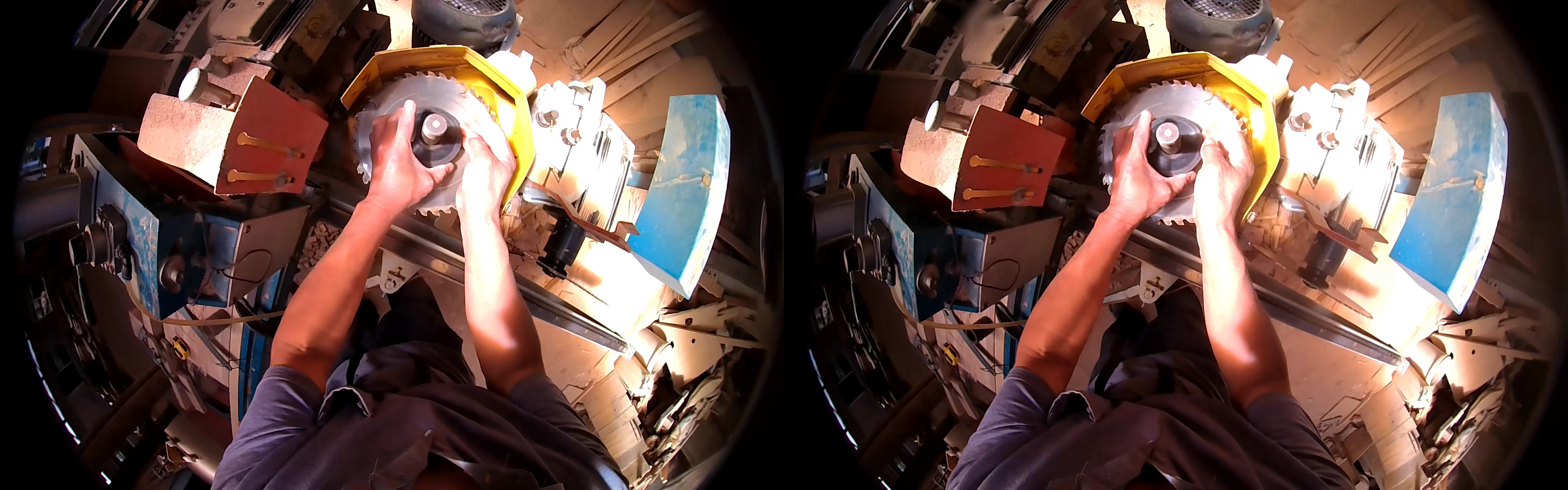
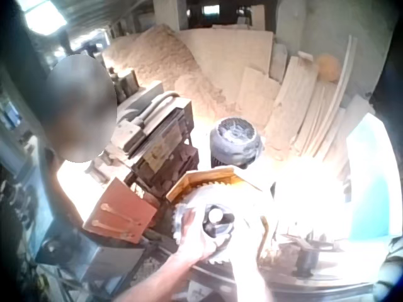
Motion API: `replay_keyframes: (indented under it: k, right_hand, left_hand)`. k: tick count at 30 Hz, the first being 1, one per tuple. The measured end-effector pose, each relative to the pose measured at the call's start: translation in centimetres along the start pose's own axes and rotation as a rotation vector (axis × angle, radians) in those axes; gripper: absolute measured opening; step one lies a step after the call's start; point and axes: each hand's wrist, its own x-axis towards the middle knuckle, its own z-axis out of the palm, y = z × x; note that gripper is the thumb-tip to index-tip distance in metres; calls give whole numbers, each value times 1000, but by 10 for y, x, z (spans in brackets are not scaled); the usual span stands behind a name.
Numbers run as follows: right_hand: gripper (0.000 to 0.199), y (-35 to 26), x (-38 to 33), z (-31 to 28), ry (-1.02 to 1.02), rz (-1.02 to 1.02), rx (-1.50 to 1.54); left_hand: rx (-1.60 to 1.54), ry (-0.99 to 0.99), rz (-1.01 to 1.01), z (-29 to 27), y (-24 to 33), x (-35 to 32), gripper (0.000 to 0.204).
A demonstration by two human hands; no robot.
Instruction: The person removes a circular saw blade from a woodworking machine using a wrench, then installs a new blade by placing it on the arbor, adding a washer and nut, and tightening the assembly. The person then turns on the machine to test the blade.
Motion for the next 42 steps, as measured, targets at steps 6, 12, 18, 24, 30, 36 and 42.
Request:
replay_keyframes:
  k: [6,12,18,24,30,36,42]
  right_hand:
    - [37,11,4,-4,-44,2,92]
    - [34,-24,-13,17,-96,-240,16]
    - [45,1,-6,3,-83,-74,-162]
    - [36,-10,-17,22,-155,-252,-37]
    - [13,2,-3,58,-73,-297,41]
    - [15,-12,20,64,-190,-249,-132]
    - [15,-15,18,34,-19,-297,-118]
  left_hand:
    - [32,-13,12,-2,3,1,111]
    - [-32,6,-1,-3,0,-1,120]
    - [4,46,85,2,-2,-2,119]
    - [51,62,151,8,-14,-4,105]
    - [-31,53,53,7,-11,-1,91]
    - [-40,63,101,5,-5,5,89]
    - [-40,136,108,2,1,-1,101]
